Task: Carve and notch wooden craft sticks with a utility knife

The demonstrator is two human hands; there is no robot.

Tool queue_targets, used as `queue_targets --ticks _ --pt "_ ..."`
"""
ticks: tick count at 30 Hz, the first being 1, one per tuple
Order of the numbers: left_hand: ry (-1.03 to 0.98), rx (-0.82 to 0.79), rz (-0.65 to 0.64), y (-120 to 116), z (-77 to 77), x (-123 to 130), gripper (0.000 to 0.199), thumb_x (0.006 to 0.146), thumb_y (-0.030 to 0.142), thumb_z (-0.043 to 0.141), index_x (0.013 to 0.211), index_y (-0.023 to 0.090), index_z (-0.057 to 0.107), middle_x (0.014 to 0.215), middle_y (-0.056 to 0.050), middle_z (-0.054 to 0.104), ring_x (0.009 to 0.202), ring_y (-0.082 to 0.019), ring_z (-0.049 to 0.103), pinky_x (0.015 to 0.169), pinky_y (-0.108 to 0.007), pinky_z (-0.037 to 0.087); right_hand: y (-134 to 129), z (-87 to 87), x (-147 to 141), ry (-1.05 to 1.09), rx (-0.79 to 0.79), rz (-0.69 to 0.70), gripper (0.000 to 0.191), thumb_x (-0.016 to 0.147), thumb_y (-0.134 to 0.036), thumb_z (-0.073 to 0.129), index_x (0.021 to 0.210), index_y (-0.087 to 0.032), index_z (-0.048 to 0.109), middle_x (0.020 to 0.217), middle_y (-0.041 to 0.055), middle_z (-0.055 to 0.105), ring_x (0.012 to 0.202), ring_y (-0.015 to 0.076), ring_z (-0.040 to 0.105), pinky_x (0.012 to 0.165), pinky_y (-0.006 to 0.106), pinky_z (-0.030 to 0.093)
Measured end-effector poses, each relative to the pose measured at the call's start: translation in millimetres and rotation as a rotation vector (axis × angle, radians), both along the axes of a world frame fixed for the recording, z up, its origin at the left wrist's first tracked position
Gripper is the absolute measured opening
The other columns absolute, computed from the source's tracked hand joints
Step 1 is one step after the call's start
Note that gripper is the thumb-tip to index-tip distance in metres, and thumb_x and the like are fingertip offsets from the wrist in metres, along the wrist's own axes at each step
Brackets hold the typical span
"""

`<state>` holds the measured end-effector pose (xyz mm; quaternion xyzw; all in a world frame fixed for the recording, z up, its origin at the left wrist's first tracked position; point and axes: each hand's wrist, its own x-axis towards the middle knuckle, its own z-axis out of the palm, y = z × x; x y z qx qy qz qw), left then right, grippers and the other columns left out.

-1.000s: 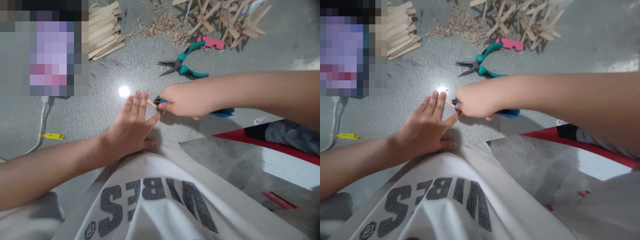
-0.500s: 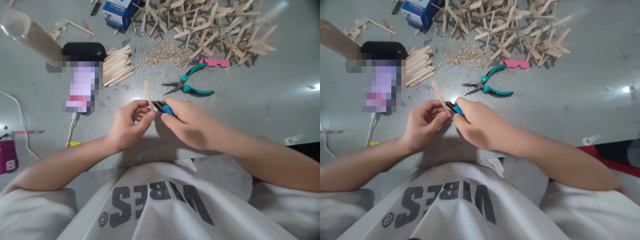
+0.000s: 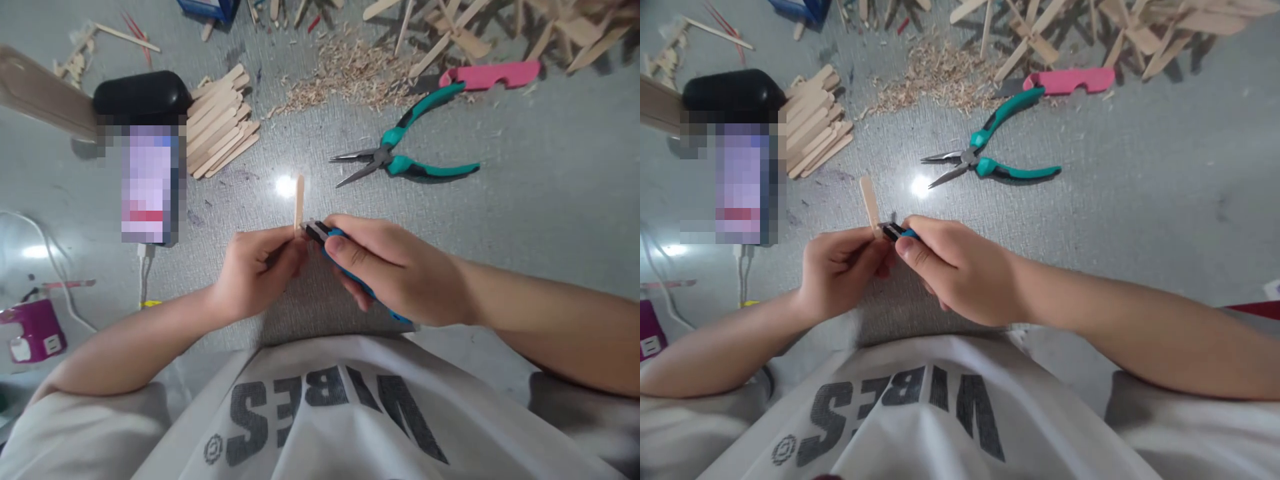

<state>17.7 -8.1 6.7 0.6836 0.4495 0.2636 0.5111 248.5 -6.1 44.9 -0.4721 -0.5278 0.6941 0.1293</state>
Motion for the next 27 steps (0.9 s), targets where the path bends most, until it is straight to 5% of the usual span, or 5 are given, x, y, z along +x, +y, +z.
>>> queue_targets --ticks 10,19,23,27 --pt "-0.035 -0.036 0.002 4.7 5.1 0.9 0.029 0.111 0.021 0.059 0.086 0.019 0.075 0.061 0.005 0.063 0.047 -0.005 0.057 0.048 -0.014 0.046 3.8 -10.5 4.2 0.244 -0.277 -0.061 0.032 0.122 -0.045 0.048 0.098 -0.025 0.055 0.063 -0.0075 0.054 0.044 0.0109 0.05 0.045 0.025 0.042" --pt "0.044 0.009 0.103 -6.4 -2.8 3.2 0.024 0.111 0.024 0.062 0.1 0.02 0.083 0.066 0.003 0.072 0.052 -0.009 0.067 0.054 -0.018 0.053 -3.6 -7.3 -2.5 -0.09 0.136 0.006 0.037 0.121 -0.044 0.046 0.088 -0.027 0.046 0.062 -0.0041 0.059 0.057 0.0164 0.056 0.064 0.035 0.042" --pt "0.199 0.202 0.079 -8.7 -3.0 2.3 0.028 0.11 0.018 0.061 0.085 0.02 0.072 0.059 0.006 0.063 0.05 -0.006 0.053 0.052 -0.02 0.04 -7.4 -16.1 -6.0 -0.15 0.303 0.02 0.036 0.119 -0.042 0.044 0.086 -0.029 0.04 0.067 -0.0016 0.061 0.06 0.0173 0.054 0.065 0.037 0.035" --pt "0.257 0.424 0.042 -7.7 -6.4 1.4 0.027 0.109 0.015 0.06 0.083 0.019 0.064 0.06 0.008 0.054 0.051 -0.005 0.044 0.05 -0.02 0.03 -8.0 -16.6 -9.3 -0.179 0.304 0.033 0.033 0.118 -0.039 0.042 0.087 -0.029 0.039 0.07 -0.0001 0.063 0.061 0.017 0.053 0.064 0.037 0.034"
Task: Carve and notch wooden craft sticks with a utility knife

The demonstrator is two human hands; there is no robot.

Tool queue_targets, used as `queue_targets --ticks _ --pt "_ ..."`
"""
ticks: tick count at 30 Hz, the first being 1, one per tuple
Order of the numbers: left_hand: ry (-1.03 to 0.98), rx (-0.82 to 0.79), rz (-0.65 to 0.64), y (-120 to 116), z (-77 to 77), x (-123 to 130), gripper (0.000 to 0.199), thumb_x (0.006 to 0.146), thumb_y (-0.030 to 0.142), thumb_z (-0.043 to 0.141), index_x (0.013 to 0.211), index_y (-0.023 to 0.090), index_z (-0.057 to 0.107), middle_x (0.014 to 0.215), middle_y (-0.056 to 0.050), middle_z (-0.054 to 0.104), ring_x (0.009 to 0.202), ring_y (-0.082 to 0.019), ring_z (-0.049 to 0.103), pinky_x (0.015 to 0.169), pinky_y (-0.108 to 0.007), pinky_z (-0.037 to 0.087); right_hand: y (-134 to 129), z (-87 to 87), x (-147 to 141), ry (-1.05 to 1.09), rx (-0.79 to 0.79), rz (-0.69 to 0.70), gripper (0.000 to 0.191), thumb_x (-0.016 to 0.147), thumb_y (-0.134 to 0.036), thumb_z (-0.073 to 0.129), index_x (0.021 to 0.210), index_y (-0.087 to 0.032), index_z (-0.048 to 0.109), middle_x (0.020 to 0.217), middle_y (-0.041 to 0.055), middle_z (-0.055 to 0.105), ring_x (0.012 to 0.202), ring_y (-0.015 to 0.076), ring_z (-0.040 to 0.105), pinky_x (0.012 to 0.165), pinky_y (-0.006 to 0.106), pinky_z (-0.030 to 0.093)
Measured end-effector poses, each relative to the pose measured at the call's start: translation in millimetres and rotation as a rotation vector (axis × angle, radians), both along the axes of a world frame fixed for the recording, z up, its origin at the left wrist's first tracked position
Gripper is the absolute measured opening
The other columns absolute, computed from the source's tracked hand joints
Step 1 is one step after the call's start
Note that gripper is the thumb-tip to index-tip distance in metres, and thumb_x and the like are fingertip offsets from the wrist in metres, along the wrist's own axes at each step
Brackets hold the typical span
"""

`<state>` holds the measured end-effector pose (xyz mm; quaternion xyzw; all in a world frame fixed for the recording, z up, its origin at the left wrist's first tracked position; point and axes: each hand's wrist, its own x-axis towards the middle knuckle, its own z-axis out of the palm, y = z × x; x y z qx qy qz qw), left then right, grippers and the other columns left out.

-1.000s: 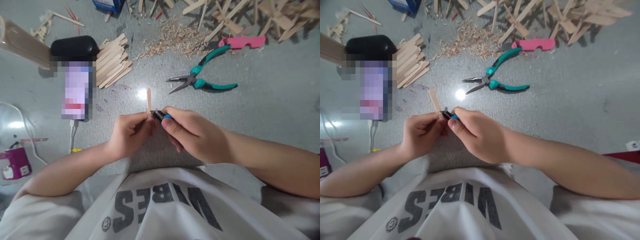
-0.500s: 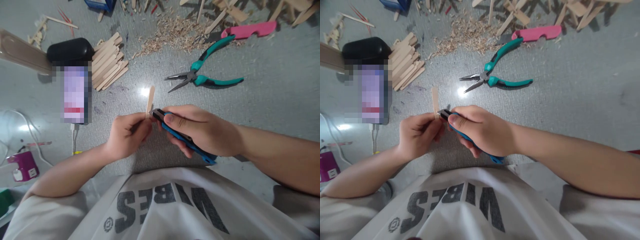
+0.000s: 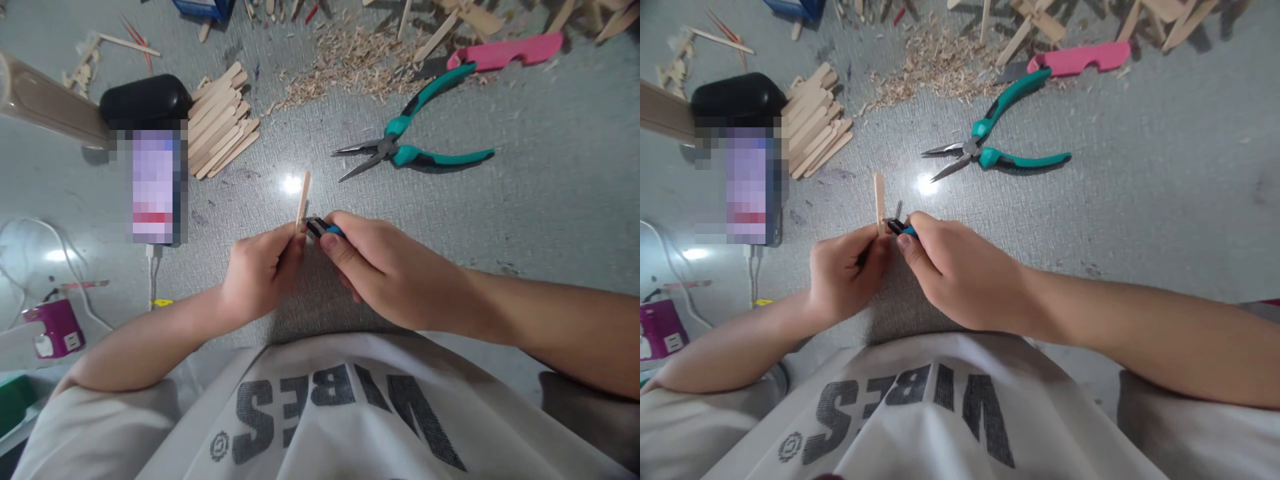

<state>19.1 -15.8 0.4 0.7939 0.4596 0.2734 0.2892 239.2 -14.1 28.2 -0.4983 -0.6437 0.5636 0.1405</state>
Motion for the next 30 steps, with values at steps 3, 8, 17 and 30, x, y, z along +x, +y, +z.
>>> queue_targets --ticks 3,8,17,30 --pt "0.043 0.138 -0.039 0.4 -4.9 -0.2 0.026 0.11 0.011 0.058 0.085 0.019 0.061 0.065 0.006 0.06 0.052 -0.005 0.045 0.05 -0.022 0.027 0.6 -1.9 -2.4 -0.006 -0.027 -0.017 0.033 0.119 -0.04 0.04 0.087 -0.029 0.04 0.071 0.0009 0.063 0.062 0.0172 0.055 0.064 0.036 0.036" --pt "0.037 0.134 -0.04 0.9 -6.5 0.9 0.031 0.11 0.01 0.057 0.081 0.02 0.055 0.064 0.006 0.059 0.052 -0.005 0.043 0.049 -0.023 0.025 3.5 -8.4 -5.3 0.059 -0.076 -0.049 0.036 0.119 -0.042 0.047 0.086 -0.029 0.041 0.062 -0.003 0.059 0.054 0.0152 0.054 0.058 0.034 0.038" --pt "-0.094 -0.192 0.005 6.8 5.9 2.7 0.034 0.113 0.014 0.056 0.08 0.019 0.063 0.057 0.009 0.056 0.049 -0.004 0.049 0.052 -0.017 0.037 12.2 -4.6 -1.5 0.345 -0.459 -0.123 0.035 0.122 -0.032 0.045 0.087 -0.026 0.046 0.057 -0.0083 0.054 0.038 0.0104 0.053 0.041 0.024 0.045" --pt "-0.139 -0.222 0.04 3.9 7.1 3.4 0.034 0.113 0.017 0.059 0.08 0.019 0.066 0.056 0.008 0.06 0.048 -0.004 0.054 0.051 -0.017 0.039 10.6 -2.1 0.7 0.153 -0.12 -0.048 0.032 0.117 -0.034 0.047 0.086 -0.028 0.043 0.062 -0.004 0.054 0.05 0.0149 0.051 0.055 0.033 0.038"
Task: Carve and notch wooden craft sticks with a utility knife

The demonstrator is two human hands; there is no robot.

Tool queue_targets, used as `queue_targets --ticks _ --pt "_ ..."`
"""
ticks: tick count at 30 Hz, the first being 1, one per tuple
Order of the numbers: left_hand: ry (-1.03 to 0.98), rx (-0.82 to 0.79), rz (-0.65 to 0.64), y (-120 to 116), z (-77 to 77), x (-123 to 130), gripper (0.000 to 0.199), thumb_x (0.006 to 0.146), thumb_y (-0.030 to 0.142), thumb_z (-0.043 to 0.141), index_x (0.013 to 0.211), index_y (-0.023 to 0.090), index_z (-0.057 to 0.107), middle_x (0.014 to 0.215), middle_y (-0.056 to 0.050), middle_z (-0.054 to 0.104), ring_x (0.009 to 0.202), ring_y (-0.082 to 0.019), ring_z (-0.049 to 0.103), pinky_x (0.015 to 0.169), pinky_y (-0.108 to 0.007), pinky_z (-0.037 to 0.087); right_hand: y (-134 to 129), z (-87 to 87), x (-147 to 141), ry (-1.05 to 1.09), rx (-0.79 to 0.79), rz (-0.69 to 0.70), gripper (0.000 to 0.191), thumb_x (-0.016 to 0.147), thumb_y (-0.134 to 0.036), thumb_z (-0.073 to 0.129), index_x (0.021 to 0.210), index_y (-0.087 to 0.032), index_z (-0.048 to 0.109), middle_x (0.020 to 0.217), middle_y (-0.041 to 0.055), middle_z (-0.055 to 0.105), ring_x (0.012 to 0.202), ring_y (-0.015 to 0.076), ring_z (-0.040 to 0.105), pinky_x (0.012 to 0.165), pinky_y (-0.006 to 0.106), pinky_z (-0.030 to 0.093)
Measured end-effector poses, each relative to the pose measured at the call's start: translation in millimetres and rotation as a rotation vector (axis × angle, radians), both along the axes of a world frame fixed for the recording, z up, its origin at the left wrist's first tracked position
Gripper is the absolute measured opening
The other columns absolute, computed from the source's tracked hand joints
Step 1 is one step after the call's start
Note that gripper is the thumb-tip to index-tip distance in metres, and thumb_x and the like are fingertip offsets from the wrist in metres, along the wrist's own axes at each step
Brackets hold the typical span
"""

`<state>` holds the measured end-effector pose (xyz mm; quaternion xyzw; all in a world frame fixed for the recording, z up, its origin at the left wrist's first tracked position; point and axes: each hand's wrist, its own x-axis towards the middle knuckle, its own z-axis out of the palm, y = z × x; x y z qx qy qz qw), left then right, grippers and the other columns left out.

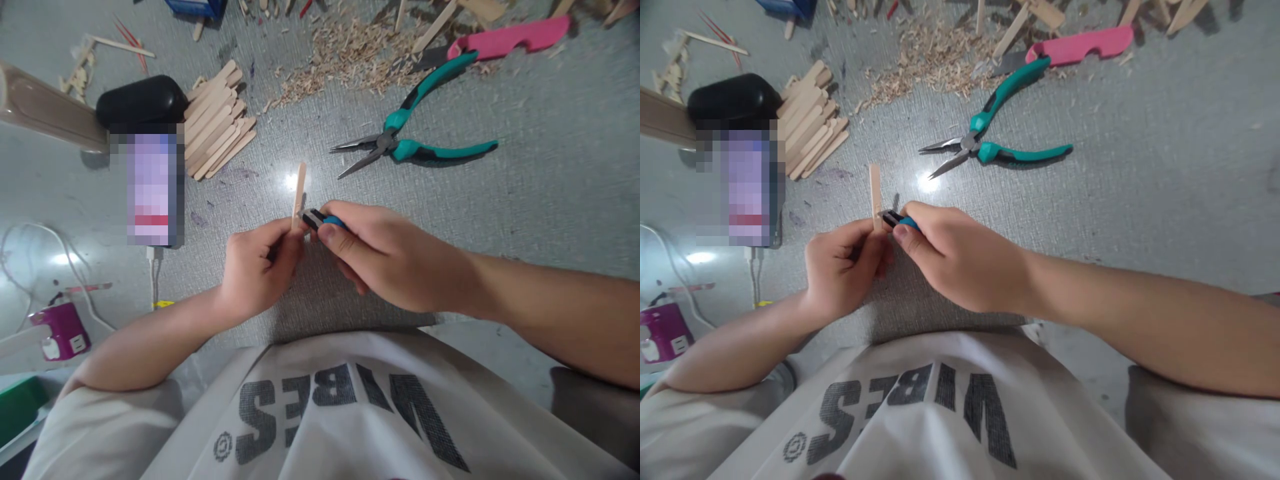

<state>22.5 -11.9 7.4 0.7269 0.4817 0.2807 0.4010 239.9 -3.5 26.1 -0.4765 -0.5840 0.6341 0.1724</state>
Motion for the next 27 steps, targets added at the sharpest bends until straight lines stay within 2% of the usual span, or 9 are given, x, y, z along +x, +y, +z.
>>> queue_targets --ticks 2,3,7,9,15,19,22,24,27 --pt "0.038 0.036 0.019 -1.8 -1.9 0.3 0.031 0.113 0.018 0.06 0.083 0.02 0.068 0.057 0.007 0.061 0.048 -0.005 0.054 0.051 -0.018 0.04 -4.4 -2.4 -1.2 -0.102 0.215 0.006 0.03 0.113 -0.03 0.05 0.085 -0.03 0.038 0.064 -0.0032 0.054 0.055 0.0159 0.048 0.059 0.034 0.033" --pt "0.058 0.051 0.026 -2.6 -2.9 0.4 0.03 0.113 0.018 0.061 0.084 0.02 0.069 0.057 0.007 0.061 0.048 -0.005 0.054 0.051 -0.018 0.039 -6.4 -3.6 -1.9 -0.129 0.26 0.009 0.03 0.112 -0.03 0.05 0.086 -0.03 0.037 0.066 -0.0029 0.054 0.057 0.0164 0.046 0.06 0.035 0.032" --pt "0.123 0.133 0.004 -4.1 -5.6 -0.1 0.029 0.112 0.016 0.058 0.084 0.02 0.068 0.059 0.007 0.061 0.048 -0.005 0.051 0.05 -0.02 0.037 -10.4 -7.6 -3.2 -0.122 0.225 0.003 0.03 0.115 -0.034 0.046 0.086 -0.03 0.038 0.068 -0.0014 0.059 0.058 0.0162 0.052 0.06 0.035 0.034" --pt "0.15 0.182 -0.011 -4.1 -6.6 -1.0 0.029 0.111 0.014 0.057 0.086 0.02 0.068 0.059 0.007 0.061 0.049 -0.006 0.05 0.051 -0.02 0.037 -9.7 -7.0 -2.7 -0.098 0.14 0.005 0.033 0.118 -0.038 0.043 0.086 -0.029 0.041 0.064 -0.0021 0.059 0.055 0.0157 0.055 0.059 0.033 0.037" --pt "0.237 0.213 -0.045 -3.5 -8.3 -3.6 0.029 0.111 0.014 0.056 0.084 0.021 0.065 0.058 0.007 0.059 0.05 -0.007 0.051 0.053 -0.022 0.037 -3.1 3.0 -2.5 -0.009 -0.3 -0.007 0.034 0.121 -0.037 0.041 0.088 -0.028 0.044 0.059 -0.0064 0.054 0.04 0.0141 0.057 0.045 0.029 0.046" --pt "0.182 0.158 -0.066 -1.7 -3.7 -2.4 0.031 0.112 0.015 0.055 0.084 0.022 0.067 0.059 0.007 0.062 0.053 -0.008 0.058 0.055 -0.022 0.04 1.3 4.4 -2.7 0.122 -0.456 -0.054 0.036 0.122 -0.037 0.042 0.088 -0.027 0.046 0.056 -0.0068 0.053 0.036 0.013 0.053 0.042 0.028 0.045" --pt "0.128 0.076 -0.058 -0.4 -0.1 -0.5 0.037 0.114 0.018 0.054 0.078 0.022 0.063 0.059 0.006 0.063 0.054 -0.007 0.06 0.055 -0.021 0.042 2.8 4.2 0.2 0.187 -0.541 -0.067 0.038 0.121 -0.043 0.046 0.087 -0.027 0.047 0.055 -0.0059 0.053 0.036 0.0138 0.051 0.042 0.03 0.042" --pt "0.095 0.038 -0.039 -0.2 -0.1 0.1 0.04 0.116 0.021 0.054 0.077 0.021 0.062 0.058 0.006 0.063 0.052 -0.007 0.058 0.054 -0.021 0.042 1.9 4.4 3.1 0.166 -0.479 -0.059 0.04 0.121 -0.047 0.05 0.087 -0.027 0.048 0.058 -0.005 0.056 0.039 0.0138 0.053 0.046 0.031 0.042" --pt "0.041 0.008 0.017 -0.9 -3.8 -0.8 0.036 0.117 0.026 0.057 0.084 0.02 0.071 0.057 0.006 0.063 0.049 -0.007 0.056 0.051 -0.021 0.041 -1.4 4.9 5.9 0.006 -0.168 -0.059 0.038 0.119 -0.042 0.054 0.085 -0.027 0.046 0.063 -0.0036 0.057 0.05 0.0139 0.054 0.054 0.032 0.041"
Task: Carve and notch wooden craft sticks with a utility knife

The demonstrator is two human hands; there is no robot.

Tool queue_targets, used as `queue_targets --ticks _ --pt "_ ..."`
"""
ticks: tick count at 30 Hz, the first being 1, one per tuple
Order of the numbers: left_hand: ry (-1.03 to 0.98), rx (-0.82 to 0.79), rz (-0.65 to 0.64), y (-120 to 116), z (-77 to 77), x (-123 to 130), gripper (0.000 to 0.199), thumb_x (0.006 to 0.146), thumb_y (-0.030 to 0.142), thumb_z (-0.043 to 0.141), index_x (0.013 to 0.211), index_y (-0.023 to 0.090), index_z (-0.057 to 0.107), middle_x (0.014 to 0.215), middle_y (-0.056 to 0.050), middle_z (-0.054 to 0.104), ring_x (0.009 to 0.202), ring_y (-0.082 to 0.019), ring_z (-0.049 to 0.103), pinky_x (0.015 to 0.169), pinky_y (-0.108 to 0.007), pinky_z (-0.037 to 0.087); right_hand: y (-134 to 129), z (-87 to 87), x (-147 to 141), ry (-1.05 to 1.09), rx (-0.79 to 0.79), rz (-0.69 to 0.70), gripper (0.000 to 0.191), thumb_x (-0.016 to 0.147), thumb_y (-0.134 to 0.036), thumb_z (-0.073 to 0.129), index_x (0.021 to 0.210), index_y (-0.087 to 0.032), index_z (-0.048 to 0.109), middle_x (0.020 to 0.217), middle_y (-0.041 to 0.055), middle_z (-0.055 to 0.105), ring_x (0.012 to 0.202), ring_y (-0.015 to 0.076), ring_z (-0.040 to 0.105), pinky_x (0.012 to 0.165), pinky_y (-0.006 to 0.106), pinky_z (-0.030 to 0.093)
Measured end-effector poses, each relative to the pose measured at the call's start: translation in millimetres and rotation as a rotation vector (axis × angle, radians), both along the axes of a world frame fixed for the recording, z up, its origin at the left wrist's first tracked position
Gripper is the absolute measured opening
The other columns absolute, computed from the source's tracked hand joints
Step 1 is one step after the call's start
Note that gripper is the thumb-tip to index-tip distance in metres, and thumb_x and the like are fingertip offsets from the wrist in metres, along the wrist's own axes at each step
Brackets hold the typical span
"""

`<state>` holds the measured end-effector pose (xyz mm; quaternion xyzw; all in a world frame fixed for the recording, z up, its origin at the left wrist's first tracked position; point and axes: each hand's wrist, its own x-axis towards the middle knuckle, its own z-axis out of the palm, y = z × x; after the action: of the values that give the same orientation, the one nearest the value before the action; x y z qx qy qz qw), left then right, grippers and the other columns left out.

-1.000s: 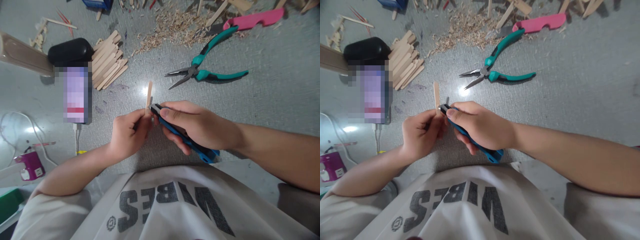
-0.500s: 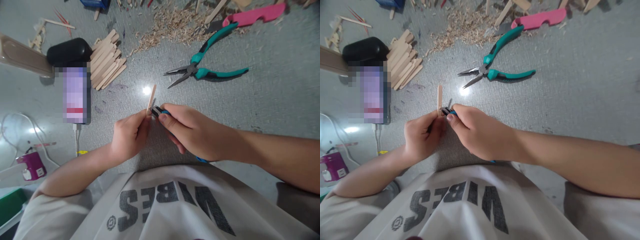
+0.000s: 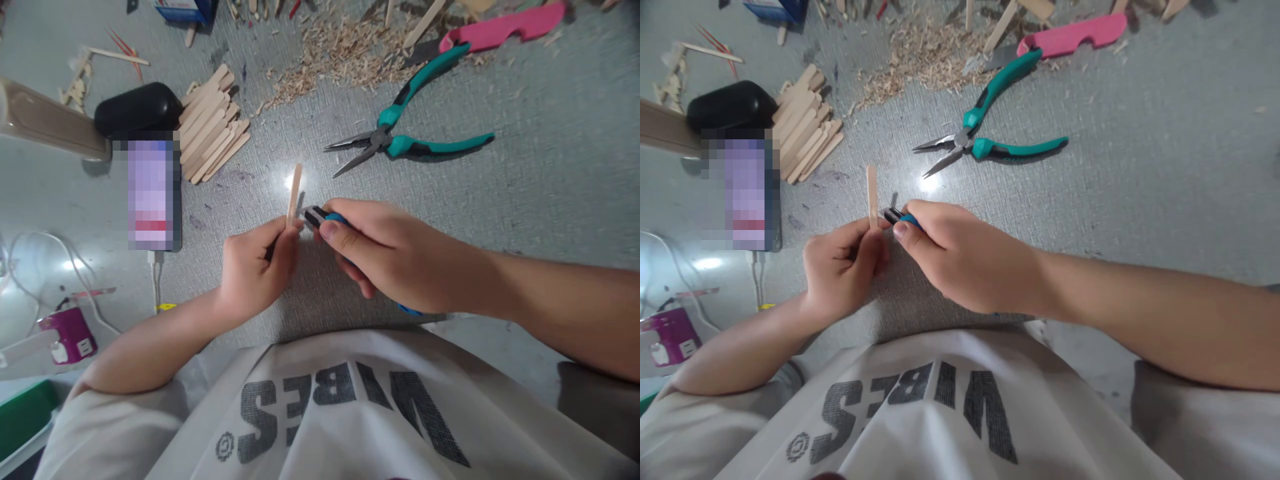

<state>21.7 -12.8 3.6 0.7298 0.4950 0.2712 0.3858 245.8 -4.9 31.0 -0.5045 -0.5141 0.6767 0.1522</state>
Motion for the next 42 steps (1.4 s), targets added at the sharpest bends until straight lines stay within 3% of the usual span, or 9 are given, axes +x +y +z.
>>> queue_targets --ticks 4,18,21,25,30,33,36,39,42 --pt "-0.047 -0.015 0.025 -1.4 -4.9 -2.2 0.036 0.117 0.029 0.059 0.086 0.019 0.074 0.06 0.005 0.063 0.049 -0.006 0.057 0.051 -0.019 0.042 -1.4 -0.2 -1.3 -0.155 0.238 0.032 0.037 0.116 -0.034 0.052 0.082 -0.028 0.041 0.07 0.0 0.058 0.065 0.0173 0.051 0.064 0.035 0.037" --pt "0.009 0.006 0.024 -2.4 -3.0 0.3 0.028 0.114 0.024 0.06 0.094 0.02 0.08 0.059 0.005 0.064 0.049 -0.008 0.058 0.051 -0.02 0.043 0.8 -1.1 -4.2 -0.122 0.221 0.02 0.037 0.117 -0.033 0.051 0.081 -0.028 0.042 0.072 0.0006 0.06 0.067 0.0182 0.053 0.068 0.036 0.038" --pt "0.111 0.095 -0.004 -3.2 -3.5 -1.2 0.027 0.114 0.022 0.059 0.099 0.02 0.081 0.059 0.005 0.066 0.05 -0.008 0.057 0.052 -0.021 0.041 0.1 -0.2 -4.0 -0.073 0.12 0.028 0.037 0.119 -0.035 0.049 0.083 -0.028 0.043 0.063 -0.0022 0.058 0.056 0.016 0.053 0.062 0.035 0.04" --pt "0.248 0.356 -0.065 -4.2 -10.1 -6.2 0.023 0.112 0.017 0.059 0.105 0.015 0.08 0.068 0.001 0.074 0.053 -0.009 0.062 0.052 -0.023 0.037 -2.1 0.0 -4.4 0.014 -0.026 -0.001 0.038 0.12 -0.041 0.052 0.085 -0.028 0.045 0.057 -0.0049 0.057 0.045 0.014 0.054 0.054 0.033 0.043" --pt "0.333 0.521 -0.112 -4.2 -15.9 -6.4 0.025 0.11 0.012 0.056 0.095 0.013 0.076 0.064 0.0 0.071 0.051 -0.009 0.06 0.051 -0.026 0.033 -4.3 -5.3 -7.5 0.017 -0.088 -0.017 0.03 0.12 -0.04 0.052 0.093 -0.028 0.047 0.058 -0.0074 0.055 0.039 0.0138 0.055 0.043 0.031 0.041" --pt "0.304 0.442 -0.1 -2.6 -11.2 -3.1 0.027 0.109 0.012 0.056 0.089 0.015 0.073 0.063 0.001 0.069 0.05 -0.009 0.055 0.05 -0.027 0.03 -5.3 -10.2 -8.6 0.017 -0.065 -0.003 0.025 0.121 -0.04 0.05 0.099 -0.028 0.049 0.06 -0.0078 0.055 0.04 0.0136 0.056 0.044 0.031 0.041" --pt "0.216 0.19 -0.054 0.5 -4.5 -1.4 0.029 0.112 0.019 0.057 0.088 0.019 0.073 0.063 0.003 0.068 0.051 -0.009 0.055 0.052 -0.026 0.033 -4.2 -12.1 -8.9 0.027 0.001 -0.009 0.024 0.121 -0.039 0.05 0.1 -0.028 0.049 0.062 -0.0078 0.057 0.043 0.0128 0.054 0.049 0.031 0.041" --pt "0.056 -0.094 0.021 4.5 -2.3 -3.3 0.026 0.116 0.034 0.061 0.101 0.021 0.078 0.063 0.004 0.069 0.051 -0.01 0.059 0.054 -0.025 0.043 -0.4 -9.2 -6.9 0.003 0.085 -0.024 0.019 0.119 -0.033 0.056 0.101 -0.027 0.053 0.063 -0.0069 0.057 0.05 0.0135 0.052 0.054 0.031 0.039" --pt "-0.087 -0.264 0.094 8.3 -4.2 -6.4 0.02 0.11 0.039 0.069 0.106 0.02 0.075 0.065 0.003 0.072 0.047 -0.01 0.058 0.048 -0.025 0.045 3.6 -3.4 -0.3 -0.031 0.115 -0.034 0.015 0.116 -0.033 0.064 0.103 -0.026 0.06 0.062 -0.0068 0.055 0.051 0.0141 0.051 0.053 0.031 0.036"
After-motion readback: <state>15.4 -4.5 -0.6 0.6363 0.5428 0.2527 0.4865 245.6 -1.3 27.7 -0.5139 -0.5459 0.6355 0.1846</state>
